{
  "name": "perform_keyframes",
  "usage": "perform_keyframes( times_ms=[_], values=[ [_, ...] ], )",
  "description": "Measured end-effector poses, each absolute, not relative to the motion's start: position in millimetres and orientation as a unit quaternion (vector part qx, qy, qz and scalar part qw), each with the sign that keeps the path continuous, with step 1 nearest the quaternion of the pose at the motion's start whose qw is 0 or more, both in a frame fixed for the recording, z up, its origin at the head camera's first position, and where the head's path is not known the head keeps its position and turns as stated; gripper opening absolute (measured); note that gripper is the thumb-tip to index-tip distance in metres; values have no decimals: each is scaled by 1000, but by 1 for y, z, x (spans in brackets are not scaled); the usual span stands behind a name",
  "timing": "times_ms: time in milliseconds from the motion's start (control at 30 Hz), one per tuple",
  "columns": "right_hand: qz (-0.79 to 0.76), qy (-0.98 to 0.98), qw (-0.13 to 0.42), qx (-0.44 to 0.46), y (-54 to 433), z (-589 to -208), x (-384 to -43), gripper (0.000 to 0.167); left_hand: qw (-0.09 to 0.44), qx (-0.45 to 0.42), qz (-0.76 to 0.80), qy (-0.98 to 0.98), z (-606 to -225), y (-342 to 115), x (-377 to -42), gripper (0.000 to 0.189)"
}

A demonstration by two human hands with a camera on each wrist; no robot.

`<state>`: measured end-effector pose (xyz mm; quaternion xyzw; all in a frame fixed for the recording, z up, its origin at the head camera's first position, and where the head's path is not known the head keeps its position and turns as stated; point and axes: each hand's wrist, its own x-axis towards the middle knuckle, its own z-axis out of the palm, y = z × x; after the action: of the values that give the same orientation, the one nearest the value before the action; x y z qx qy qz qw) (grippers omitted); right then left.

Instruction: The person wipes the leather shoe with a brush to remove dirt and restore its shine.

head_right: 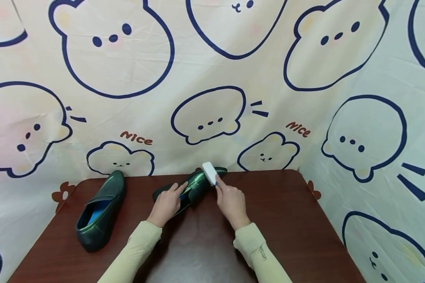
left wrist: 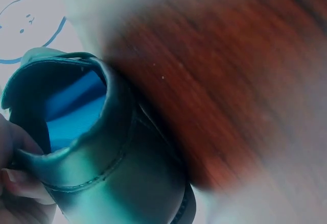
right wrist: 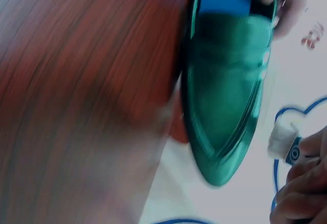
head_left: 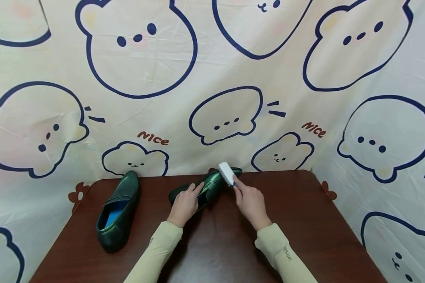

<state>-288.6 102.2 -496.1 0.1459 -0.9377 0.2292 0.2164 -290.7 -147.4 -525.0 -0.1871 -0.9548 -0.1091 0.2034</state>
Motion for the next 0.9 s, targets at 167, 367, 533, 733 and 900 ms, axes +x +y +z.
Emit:
perform_keyframes(
  times_ms=[167,367,533,733,900],
  values=[
    [184,-946,198,179,83,-499,-286,45,196,-190,-112,-955,-523,-147,-291,60],
    [182,-949,219,132,91,-505,-289,44,194,-191,-116,-955,-523,-149,-292,58],
    [198,-953,218,75,114,-509,-292,44,197,-197,-123,-953,-525,-150,-292,57],
    [209,-955,208,39,132,-513,-292,44,187,-200,-122,-954,-525,-149,-292,57],
    [229,-949,212,51,125,-510,-292,43,180,-200,-119,-956,-522,-151,-294,57]
  ],
)
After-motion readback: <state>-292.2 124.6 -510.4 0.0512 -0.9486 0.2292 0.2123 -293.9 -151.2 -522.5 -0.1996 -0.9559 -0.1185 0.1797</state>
